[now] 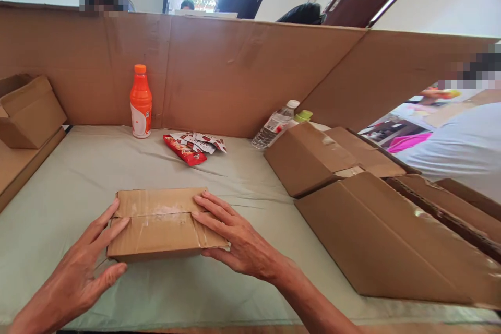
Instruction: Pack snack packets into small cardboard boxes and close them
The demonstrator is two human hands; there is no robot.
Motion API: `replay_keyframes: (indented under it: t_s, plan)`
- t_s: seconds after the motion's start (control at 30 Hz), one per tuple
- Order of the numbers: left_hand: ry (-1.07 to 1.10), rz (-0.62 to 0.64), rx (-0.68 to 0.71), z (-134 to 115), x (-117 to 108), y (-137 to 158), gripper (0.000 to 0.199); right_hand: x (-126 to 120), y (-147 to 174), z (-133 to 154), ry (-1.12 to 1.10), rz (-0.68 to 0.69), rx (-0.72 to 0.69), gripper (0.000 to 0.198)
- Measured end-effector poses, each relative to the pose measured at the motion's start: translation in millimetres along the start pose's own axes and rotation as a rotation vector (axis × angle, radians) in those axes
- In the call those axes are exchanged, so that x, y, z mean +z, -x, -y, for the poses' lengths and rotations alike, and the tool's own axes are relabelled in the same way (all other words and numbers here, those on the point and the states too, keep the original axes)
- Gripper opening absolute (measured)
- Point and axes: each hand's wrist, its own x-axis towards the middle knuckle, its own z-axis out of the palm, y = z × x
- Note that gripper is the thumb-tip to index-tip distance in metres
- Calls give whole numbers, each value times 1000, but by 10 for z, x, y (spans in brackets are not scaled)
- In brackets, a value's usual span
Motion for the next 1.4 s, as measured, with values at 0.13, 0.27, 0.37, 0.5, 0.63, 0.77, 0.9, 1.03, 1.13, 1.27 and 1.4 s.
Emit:
replay_keyframes:
  t_s: [0.13, 0.27, 0.37, 0.5, 0.63, 0.77, 0.9, 1.03, 1.13, 1.27, 1.4]
  plan:
    - [-55, -31, 47, 168, 19, 87, 59, -19, -133, -6, -65, 2, -23, 64]
    - [-52, -29, 9, 303, 115, -32, 59, -54, -196, -10, -63, -13, 0, 66]
    - [-30, -39, 126, 300, 201, -303, 57, -90, -47, -12, -17, -62, 81, 64]
    - [9, 19, 270, 91, 373, -933, 51, -204, 395, -18, 111, -174, 221, 62]
    - [0, 208, 357, -304, 694, -1837, 47, -343, 840, -76, 350, -317, 385, 58]
    - [23, 225, 352, -788, 1167, -2833, 43, -409, 1006, -312, 638, -453, 553, 53]
    - [91, 130, 225, -1210, 1647, -3632, 34, -481, 833, -726, 782, -460, 784, 50]
    - [242, 63, 95, -1434, 2066, -4054, 43, -644, 521, -1124, 749, -333, 975, 48]
    - [391, 62, 118, -1479, 2360, -4133, 48, -766, 352, -1344, 732, -265, 1067, 47]
    - [579, 129, 199, -1446, 2703, -4095, 48, -851, 269, -1558, 711, -249, 1139, 45]
    - [699, 247, 247, -1399, 2919, -4012, 46, -847, 263, -1698, 717, -280, 1159, 41]
